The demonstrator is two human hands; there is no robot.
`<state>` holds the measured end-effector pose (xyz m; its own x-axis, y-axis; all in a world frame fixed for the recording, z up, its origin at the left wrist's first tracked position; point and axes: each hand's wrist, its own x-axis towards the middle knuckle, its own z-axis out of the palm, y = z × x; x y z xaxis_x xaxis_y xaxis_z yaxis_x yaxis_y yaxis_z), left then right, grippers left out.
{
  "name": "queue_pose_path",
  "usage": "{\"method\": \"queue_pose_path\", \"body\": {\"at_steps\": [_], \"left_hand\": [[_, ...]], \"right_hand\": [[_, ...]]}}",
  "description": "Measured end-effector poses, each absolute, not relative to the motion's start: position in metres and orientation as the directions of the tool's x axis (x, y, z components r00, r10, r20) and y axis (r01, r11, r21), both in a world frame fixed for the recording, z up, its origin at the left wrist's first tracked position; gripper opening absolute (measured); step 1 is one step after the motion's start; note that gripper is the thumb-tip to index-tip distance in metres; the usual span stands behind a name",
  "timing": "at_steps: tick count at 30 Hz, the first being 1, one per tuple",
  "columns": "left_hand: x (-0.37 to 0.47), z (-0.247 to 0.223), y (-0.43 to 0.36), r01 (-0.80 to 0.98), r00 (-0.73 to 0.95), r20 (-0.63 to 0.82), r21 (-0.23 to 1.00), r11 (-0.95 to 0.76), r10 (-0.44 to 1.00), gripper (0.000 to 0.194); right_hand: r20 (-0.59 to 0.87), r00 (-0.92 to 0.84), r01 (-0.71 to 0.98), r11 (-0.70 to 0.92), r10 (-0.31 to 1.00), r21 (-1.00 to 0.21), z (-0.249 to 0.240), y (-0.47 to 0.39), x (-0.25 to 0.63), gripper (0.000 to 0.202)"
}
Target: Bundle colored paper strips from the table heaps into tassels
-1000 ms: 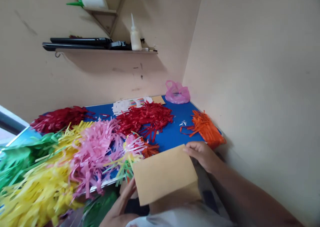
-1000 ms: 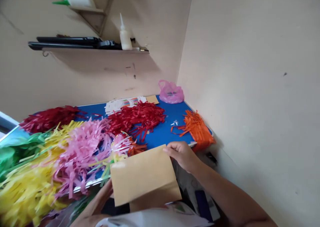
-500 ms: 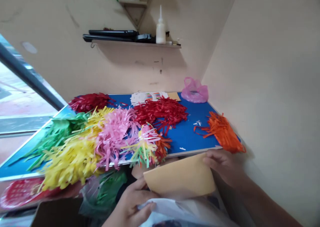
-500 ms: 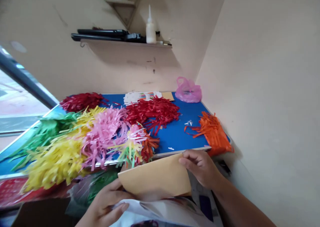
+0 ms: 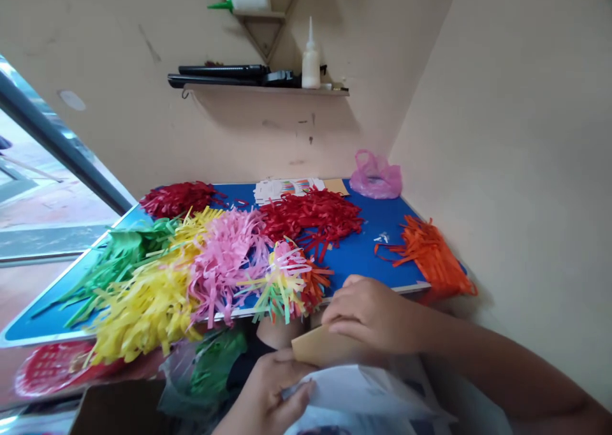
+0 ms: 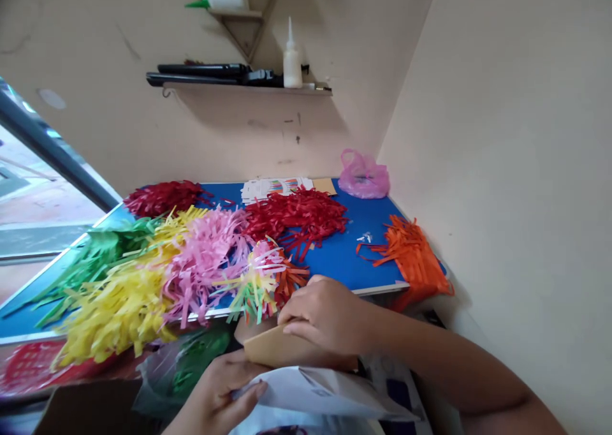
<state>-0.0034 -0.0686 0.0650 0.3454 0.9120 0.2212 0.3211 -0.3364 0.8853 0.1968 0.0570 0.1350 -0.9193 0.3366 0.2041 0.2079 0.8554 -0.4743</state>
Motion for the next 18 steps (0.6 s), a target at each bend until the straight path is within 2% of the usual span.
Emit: {"method": "queue_pose_path", "body": {"at_steps": [4, 8, 12, 15, 18], "left_hand": [[-0.012, 0.074, -0.071, 0.400, 0.352, 0.211, 0.847, -0.350, 0.912, 0.024], [-0.008, 0.084, -0.068, 0.334, 0.467, 0.117, 0.894, -0.297, 0.876, 0.027], [-0.003, 0.082, -0.068, 0.271, 0.443, 0.120, 0.927, -0.260, 0.888, 0.028], [-0.004, 0.076, -0.070, 0.253, 0.399, 0.124, 0.937, -0.239, 0.909, 0.030], [-0.004, 0.072, -0.070, 0.289, 0.383, 0.133, 0.923, -0.255, 0.914, 0.033]], "right_hand": [[0.129, -0.953, 0.187, 0.868, 0.273, -0.460, 0.132, 0.062, 0.189, 0.012], [0.091, -0.980, 0.125, 0.898, 0.179, -0.423, 0.127, 0.063, 0.185, 0.016], [0.270, -0.960, -0.031, 0.925, 0.078, -0.380, 0.118, 0.060, 0.188, 0.025], [0.423, -0.905, -0.087, 0.954, 0.044, -0.287, 0.111, 0.059, 0.191, 0.025], [0.504, -0.863, -0.139, 0.970, -0.021, -0.197, 0.106, 0.060, 0.193, 0.028]]}}
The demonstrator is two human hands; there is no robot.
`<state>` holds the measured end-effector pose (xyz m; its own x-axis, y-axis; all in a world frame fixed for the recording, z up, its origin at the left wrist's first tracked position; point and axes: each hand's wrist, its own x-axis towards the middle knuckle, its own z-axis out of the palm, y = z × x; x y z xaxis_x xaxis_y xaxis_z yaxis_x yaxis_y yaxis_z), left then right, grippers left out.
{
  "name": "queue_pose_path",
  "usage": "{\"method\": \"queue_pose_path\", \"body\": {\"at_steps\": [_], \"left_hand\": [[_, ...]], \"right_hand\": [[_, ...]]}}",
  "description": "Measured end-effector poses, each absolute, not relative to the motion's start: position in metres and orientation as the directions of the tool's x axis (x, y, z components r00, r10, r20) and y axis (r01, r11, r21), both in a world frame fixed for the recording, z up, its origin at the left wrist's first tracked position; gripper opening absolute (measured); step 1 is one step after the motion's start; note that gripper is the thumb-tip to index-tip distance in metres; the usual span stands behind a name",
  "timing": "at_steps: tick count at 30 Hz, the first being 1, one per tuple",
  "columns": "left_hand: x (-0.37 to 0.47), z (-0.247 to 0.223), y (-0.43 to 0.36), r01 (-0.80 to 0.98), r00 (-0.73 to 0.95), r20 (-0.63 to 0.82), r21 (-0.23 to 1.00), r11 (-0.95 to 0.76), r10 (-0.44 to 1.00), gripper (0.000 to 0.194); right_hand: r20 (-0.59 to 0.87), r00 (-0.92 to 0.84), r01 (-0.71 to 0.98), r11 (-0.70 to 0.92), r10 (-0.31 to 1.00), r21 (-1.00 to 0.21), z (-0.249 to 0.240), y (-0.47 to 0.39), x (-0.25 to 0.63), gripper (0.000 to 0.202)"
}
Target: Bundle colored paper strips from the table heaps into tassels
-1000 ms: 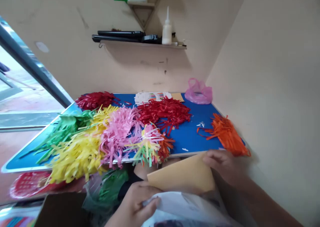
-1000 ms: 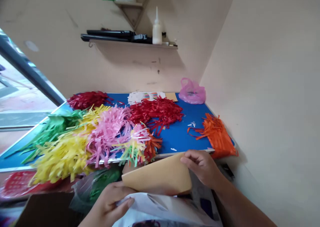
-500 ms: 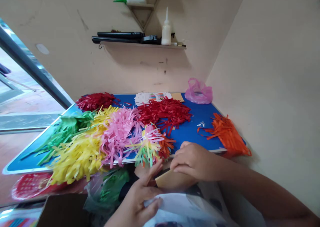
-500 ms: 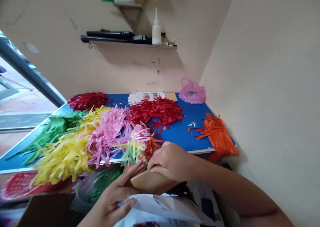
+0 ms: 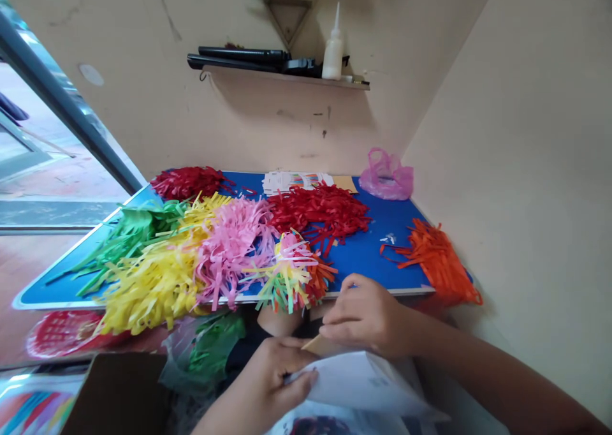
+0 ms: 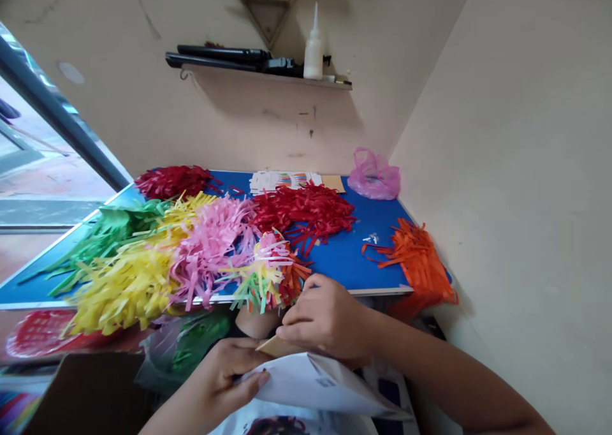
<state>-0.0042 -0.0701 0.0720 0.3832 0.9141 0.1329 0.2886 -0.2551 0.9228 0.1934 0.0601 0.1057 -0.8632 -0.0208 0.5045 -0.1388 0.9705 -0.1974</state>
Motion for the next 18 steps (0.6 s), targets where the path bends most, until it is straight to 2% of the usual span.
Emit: {"method": "queue_pose_path", "body": {"at_steps": [5, 8, 10, 11, 12, 14, 16, 18], "left_hand": [[-0.002, 0.069, -0.069, 0.300, 0.361, 0.145, 0.917, -0.262, 0.921, 0.035], [-0.002, 0.067, -0.067, 0.300, 0.368, 0.118, 0.924, -0.238, 0.922, 0.039], [-0.002, 0.063, -0.064, 0.314, 0.360, 0.101, 0.923, -0.222, 0.928, 0.041], [-0.003, 0.061, -0.063, 0.329, 0.344, 0.097, 0.919, -0.217, 0.934, 0.043], [-0.004, 0.058, -0.061, 0.347, 0.319, 0.098, 0.914, -0.212, 0.943, 0.043], [-0.006, 0.053, -0.058, 0.387, 0.238, 0.098, 0.903, -0.187, 0.966, 0.045], [-0.007, 0.047, -0.055, 0.432, 0.133, 0.097, 0.890, -0.146, 0.986, 0.045], [-0.005, 0.042, -0.052, 0.460, 0.024, 0.122, 0.880, -0.119, 0.992, 0.043]], "right_hand": [[0.550, -0.833, -0.189, 0.963, -0.054, -0.193, 0.093, 0.060, 0.194, 0.027], [0.526, -0.850, -0.186, 0.922, 0.022, -0.339, 0.088, 0.065, 0.190, 0.034], [0.495, -0.851, -0.142, 0.829, 0.176, -0.540, 0.092, 0.073, 0.192, 0.036], [0.494, -0.812, -0.099, 0.762, 0.310, -0.641, 0.096, 0.079, 0.197, 0.034], [0.500, -0.730, -0.049, 0.695, 0.466, -0.718, 0.102, 0.083, 0.203, 0.032], [0.532, -0.450, 0.041, 0.612, 0.717, -0.790, 0.115, 0.084, 0.223, 0.022], [0.563, -0.251, 0.087, 0.597, 0.788, -0.797, 0.121, 0.069, 0.240, 0.011], [0.536, -0.276, 0.034, 0.566, 0.798, -0.824, 0.112, 0.041, 0.245, 0.005]]}}
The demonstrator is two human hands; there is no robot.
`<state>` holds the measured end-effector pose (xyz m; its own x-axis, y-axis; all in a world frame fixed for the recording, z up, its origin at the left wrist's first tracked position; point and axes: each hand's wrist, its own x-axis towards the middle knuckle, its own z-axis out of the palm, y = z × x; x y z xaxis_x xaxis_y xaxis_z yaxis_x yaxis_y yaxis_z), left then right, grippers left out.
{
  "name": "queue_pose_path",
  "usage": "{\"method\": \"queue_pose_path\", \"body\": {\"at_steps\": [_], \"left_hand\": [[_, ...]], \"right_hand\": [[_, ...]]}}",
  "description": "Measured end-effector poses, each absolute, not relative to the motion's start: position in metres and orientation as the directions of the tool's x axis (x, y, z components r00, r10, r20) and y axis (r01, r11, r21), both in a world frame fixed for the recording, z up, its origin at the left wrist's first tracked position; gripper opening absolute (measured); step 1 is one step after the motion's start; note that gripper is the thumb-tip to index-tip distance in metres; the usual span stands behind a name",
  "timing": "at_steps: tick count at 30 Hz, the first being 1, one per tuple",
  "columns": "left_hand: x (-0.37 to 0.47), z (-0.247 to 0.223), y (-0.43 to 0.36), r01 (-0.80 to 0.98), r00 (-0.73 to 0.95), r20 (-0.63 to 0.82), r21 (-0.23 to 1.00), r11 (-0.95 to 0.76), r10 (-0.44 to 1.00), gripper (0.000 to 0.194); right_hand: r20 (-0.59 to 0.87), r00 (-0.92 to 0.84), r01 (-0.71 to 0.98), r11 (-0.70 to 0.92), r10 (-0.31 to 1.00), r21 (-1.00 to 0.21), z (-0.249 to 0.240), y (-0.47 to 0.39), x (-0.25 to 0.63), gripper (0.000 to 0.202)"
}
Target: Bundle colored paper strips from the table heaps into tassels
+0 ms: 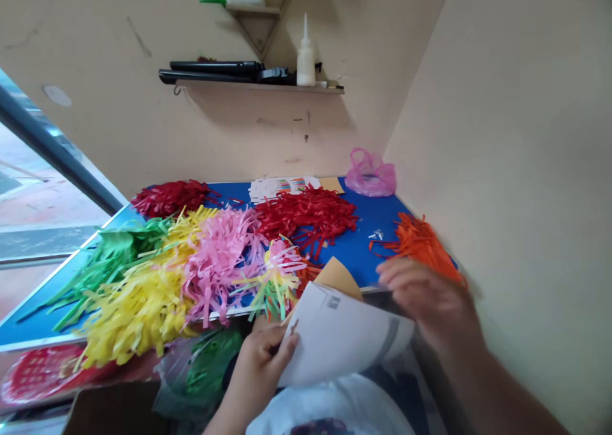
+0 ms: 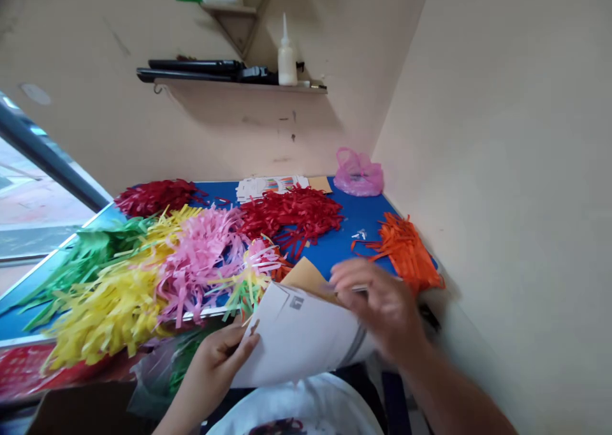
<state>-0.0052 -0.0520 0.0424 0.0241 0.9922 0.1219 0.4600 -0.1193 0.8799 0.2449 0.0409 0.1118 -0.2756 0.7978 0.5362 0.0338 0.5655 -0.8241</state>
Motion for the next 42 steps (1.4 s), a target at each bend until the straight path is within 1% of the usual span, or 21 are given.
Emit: {"method": "queue_pose_path", "body": {"at_steps": [1, 3, 5, 6, 8, 17, 25, 34, 39, 42], "left_hand": [[-0.003, 0.041, -0.051, 0.468, -0.025, 0.144, 0.876, -0.116, 0.989, 0.041], [0.002, 0.038, -0.050, 0.469, -0.094, 0.176, 0.876, -0.113, 0.980, 0.038], [0.007, 0.036, -0.049, 0.461, -0.120, 0.185, 0.880, -0.110, 0.975, 0.037], [0.010, 0.036, -0.049, 0.458, -0.123, 0.183, 0.882, -0.108, 0.975, 0.036], [0.013, 0.034, -0.050, 0.455, -0.131, 0.187, 0.884, -0.108, 0.974, 0.035], [0.018, 0.021, -0.054, 0.429, -0.147, 0.211, 0.894, -0.130, 0.966, 0.029], [0.017, 0.017, -0.054, 0.441, -0.118, 0.222, 0.885, -0.150, 0.968, 0.029], [0.018, 0.021, -0.056, 0.457, -0.124, 0.246, 0.874, -0.165, 0.961, 0.029], [0.019, 0.017, -0.056, 0.461, -0.133, 0.273, 0.868, -0.185, 0.953, 0.028], [0.020, 0.019, -0.055, 0.464, -0.122, 0.287, 0.863, -0.201, 0.950, 0.027]], "right_hand": [[0.479, -0.325, -0.007, 0.504, 0.815, -0.863, 0.102, 0.025, 0.241, 0.004], [0.282, -0.335, 0.008, 0.302, 0.899, -0.953, 0.076, -0.002, 0.222, 0.005], [0.110, -0.254, 0.006, 0.116, 0.961, -0.993, 0.051, -0.017, 0.197, 0.011], [0.052, -0.227, -0.009, 0.051, 0.972, -0.999, 0.043, -0.019, 0.187, 0.014], [0.001, -0.217, -0.043, -0.008, 0.976, -0.999, 0.035, -0.016, 0.173, 0.017], [-0.010, -0.232, 0.006, -0.008, 0.973, -1.000, 0.040, -0.009, 0.173, 0.013], [0.007, -0.206, 0.033, 0.014, 0.978, -0.999, 0.034, -0.010, 0.168, 0.016], [0.040, -0.174, 0.065, 0.052, 0.984, -0.997, 0.033, -0.010, 0.165, 0.020], [0.105, -0.145, 0.132, 0.124, 0.984, -0.983, 0.033, -0.012, 0.163, 0.017], [0.238, -0.120, 0.267, 0.262, 0.964, -0.927, 0.030, -0.015, 0.159, 0.015]]}}
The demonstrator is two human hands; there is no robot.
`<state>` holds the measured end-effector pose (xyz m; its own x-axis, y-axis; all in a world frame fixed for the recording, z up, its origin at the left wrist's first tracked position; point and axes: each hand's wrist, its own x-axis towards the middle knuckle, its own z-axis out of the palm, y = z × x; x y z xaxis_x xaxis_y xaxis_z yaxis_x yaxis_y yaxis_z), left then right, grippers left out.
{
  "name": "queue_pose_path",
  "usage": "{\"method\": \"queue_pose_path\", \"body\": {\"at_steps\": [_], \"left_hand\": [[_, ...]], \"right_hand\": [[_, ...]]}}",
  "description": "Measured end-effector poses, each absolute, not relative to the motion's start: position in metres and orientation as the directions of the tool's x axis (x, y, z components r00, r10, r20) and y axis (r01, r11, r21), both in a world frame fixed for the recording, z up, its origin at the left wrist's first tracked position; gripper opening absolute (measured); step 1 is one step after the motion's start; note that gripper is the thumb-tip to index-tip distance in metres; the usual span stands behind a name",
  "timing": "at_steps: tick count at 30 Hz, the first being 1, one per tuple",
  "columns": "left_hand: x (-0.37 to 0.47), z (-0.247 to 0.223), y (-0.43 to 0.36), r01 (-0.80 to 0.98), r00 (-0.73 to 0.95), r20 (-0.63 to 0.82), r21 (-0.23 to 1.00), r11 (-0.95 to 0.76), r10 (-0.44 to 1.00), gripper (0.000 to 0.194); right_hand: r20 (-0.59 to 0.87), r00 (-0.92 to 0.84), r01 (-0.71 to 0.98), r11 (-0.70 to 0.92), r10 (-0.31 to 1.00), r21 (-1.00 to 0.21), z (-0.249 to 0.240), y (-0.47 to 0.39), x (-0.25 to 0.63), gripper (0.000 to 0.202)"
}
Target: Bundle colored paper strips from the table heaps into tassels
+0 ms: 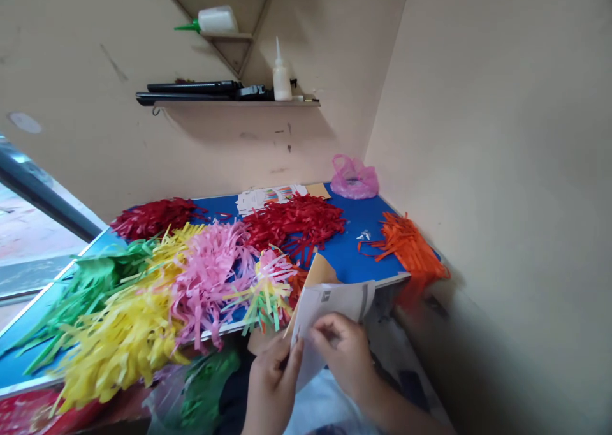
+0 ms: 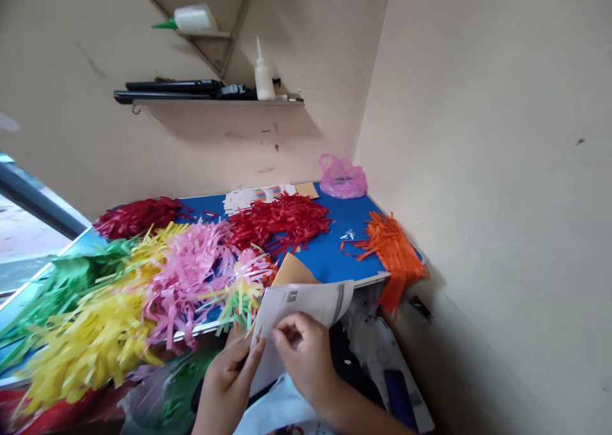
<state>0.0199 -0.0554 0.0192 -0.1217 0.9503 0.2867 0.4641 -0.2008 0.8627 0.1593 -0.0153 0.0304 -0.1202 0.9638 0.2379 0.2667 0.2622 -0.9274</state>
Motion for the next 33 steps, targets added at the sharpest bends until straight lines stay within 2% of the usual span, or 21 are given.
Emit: {"method": "queue_pose_path", "body": {"at_steps": [3, 4, 7, 9, 12, 13, 16, 18, 23, 25, 27, 31, 33], "left_hand": [[0.018, 0.024, -0.057, 0.452, -0.135, 0.263, 0.874, -0.177, 0.955, 0.028], [0.016, 0.026, -0.058, 0.441, -0.155, 0.247, 0.884, -0.156, 0.957, 0.028], [0.009, 0.030, -0.063, 0.366, -0.207, 0.160, 0.927, -0.075, 0.965, 0.032], [0.006, 0.030, -0.065, 0.267, -0.190, 0.081, 0.963, -0.027, 0.978, 0.034], [0.002, 0.028, -0.063, 0.123, -0.149, -0.016, 0.992, 0.035, 0.989, 0.035], [0.002, 0.027, -0.062, 0.109, -0.145, -0.034, 0.993, 0.051, 0.989, 0.036], [0.004, 0.024, -0.056, 0.094, -0.132, -0.094, 0.990, 0.107, 0.987, 0.043], [0.009, 0.024, -0.054, 0.020, -0.134, -0.152, 0.988, 0.156, 0.979, 0.048], [0.026, 0.022, -0.054, -0.149, -0.279, -0.238, 0.968, 0.203, 0.930, 0.049], [0.029, 0.018, -0.056, -0.134, -0.328, -0.229, 0.972, 0.195, 0.917, 0.050], [0.031, 0.017, -0.057, -0.065, -0.356, -0.171, 0.985, 0.158, 0.919, 0.057], [0.030, 0.040, -0.045, 0.150, -0.352, 0.140, 0.984, -0.092, 0.926, 0.065], [0.026, 0.064, -0.021, 0.182, -0.354, 0.258, 0.962, -0.205, 0.899, 0.060]], "right_hand": [[0.329, -0.096, 0.447, 0.336, 0.940, -0.829, 0.024, -0.009, 0.168, 0.009], [0.355, -0.052, 0.493, 0.333, 0.933, -0.804, 0.022, -0.003, 0.176, 0.013], [0.483, 0.188, 0.557, 0.313, 0.855, -0.770, 0.011, 0.022, 0.216, 0.050], [0.443, 0.310, 0.498, 0.254, 0.841, -0.829, 0.003, 0.039, 0.248, 0.074], [0.176, 0.259, 0.261, 0.107, 0.950, -0.959, -0.003, 0.049, 0.283, 0.078], [0.135, 0.229, 0.219, 0.084, 0.964, -0.972, -0.003, 0.048, 0.290, 0.077], [0.202, 0.243, 0.238, 0.144, 0.949, -0.961, 0.006, 0.035, 0.299, 0.082], [0.263, 0.238, 0.250, 0.203, 0.935, -0.947, 0.014, 0.025, 0.300, 0.085], [0.303, 0.199, 0.139, 0.279, 0.932, -0.950, 0.024, 0.011, 0.306, 0.095], [0.317, 0.231, 0.033, 0.319, 0.920, -0.947, 0.025, 0.009, 0.312, 0.098], [0.259, 0.269, -0.077, 0.288, 0.928, -0.954, 0.026, 0.011, 0.321, 0.091], [-0.009, 0.324, -0.241, 0.074, 0.946, -0.968, 0.033, 0.023, 0.343, 0.052], [0.012, 0.470, -0.266, 0.155, 0.883, -0.951, 0.046, 0.028, 0.350, 0.043]]}}
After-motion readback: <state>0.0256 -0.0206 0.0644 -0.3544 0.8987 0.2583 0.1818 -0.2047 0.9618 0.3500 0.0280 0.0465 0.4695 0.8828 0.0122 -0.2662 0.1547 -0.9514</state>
